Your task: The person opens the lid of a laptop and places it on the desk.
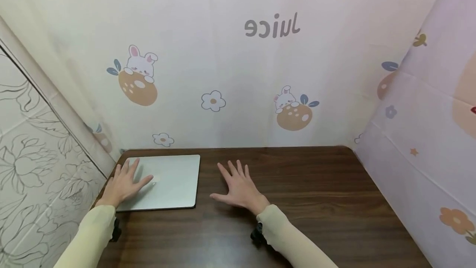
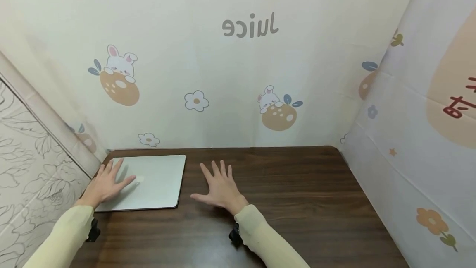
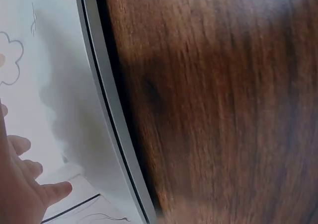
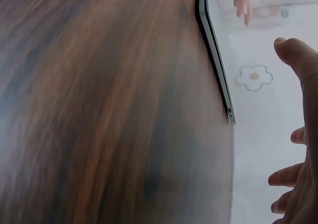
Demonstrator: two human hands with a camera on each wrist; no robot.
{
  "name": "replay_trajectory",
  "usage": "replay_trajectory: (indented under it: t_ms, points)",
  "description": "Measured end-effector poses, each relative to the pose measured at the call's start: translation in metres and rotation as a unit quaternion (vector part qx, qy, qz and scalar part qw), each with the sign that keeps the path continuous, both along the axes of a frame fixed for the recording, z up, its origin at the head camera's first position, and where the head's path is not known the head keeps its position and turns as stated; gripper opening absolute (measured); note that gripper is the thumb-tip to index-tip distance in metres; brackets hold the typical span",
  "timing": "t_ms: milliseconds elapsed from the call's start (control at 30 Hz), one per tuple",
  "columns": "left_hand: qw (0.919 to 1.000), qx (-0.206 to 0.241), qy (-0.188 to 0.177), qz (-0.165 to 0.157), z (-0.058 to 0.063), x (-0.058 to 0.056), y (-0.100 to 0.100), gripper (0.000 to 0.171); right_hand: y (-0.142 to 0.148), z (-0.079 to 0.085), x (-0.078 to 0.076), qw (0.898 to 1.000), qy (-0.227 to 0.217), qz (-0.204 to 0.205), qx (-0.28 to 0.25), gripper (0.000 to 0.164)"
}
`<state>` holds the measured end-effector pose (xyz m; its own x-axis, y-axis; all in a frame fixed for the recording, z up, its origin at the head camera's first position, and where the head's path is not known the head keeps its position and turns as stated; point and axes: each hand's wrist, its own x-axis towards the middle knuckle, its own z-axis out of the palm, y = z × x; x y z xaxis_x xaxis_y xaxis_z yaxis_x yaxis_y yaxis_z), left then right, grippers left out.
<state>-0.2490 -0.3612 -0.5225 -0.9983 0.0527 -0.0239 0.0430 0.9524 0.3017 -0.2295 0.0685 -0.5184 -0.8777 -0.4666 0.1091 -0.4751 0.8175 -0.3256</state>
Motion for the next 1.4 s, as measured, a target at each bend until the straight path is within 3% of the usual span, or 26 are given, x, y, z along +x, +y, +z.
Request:
replay_trajectory:
  t_ms: [433, 667, 933, 1400]
  points:
    - [0.9991, 0.011, -0.034, 0.023, -0.010, -0.006, -0.004, 0.105, -0.037, -0.001, -0.003, 0.999, -0.020, 0.017, 0.020, 0.102]
    - [0.9985, 0.009, -0.047, 0.026, -0.015, -0.012, -0.006, 0.110, -0.055, 0.000, -0.002, 0.999, -0.033, 0.015, 0.002, 0.102]
    - [0.9984, -0.003, -0.047, 0.029, -0.018, -0.013, -0.013, 0.110, -0.078, -0.011, 0.003, 0.997, -0.075, 0.019, -0.026, 0.102]
    - [0.9954, 0.023, -0.086, 0.034, -0.028, -0.016, -0.016, 0.111, -0.099, -0.020, 0.004, 0.998, -0.059, 0.023, 0.007, 0.104]
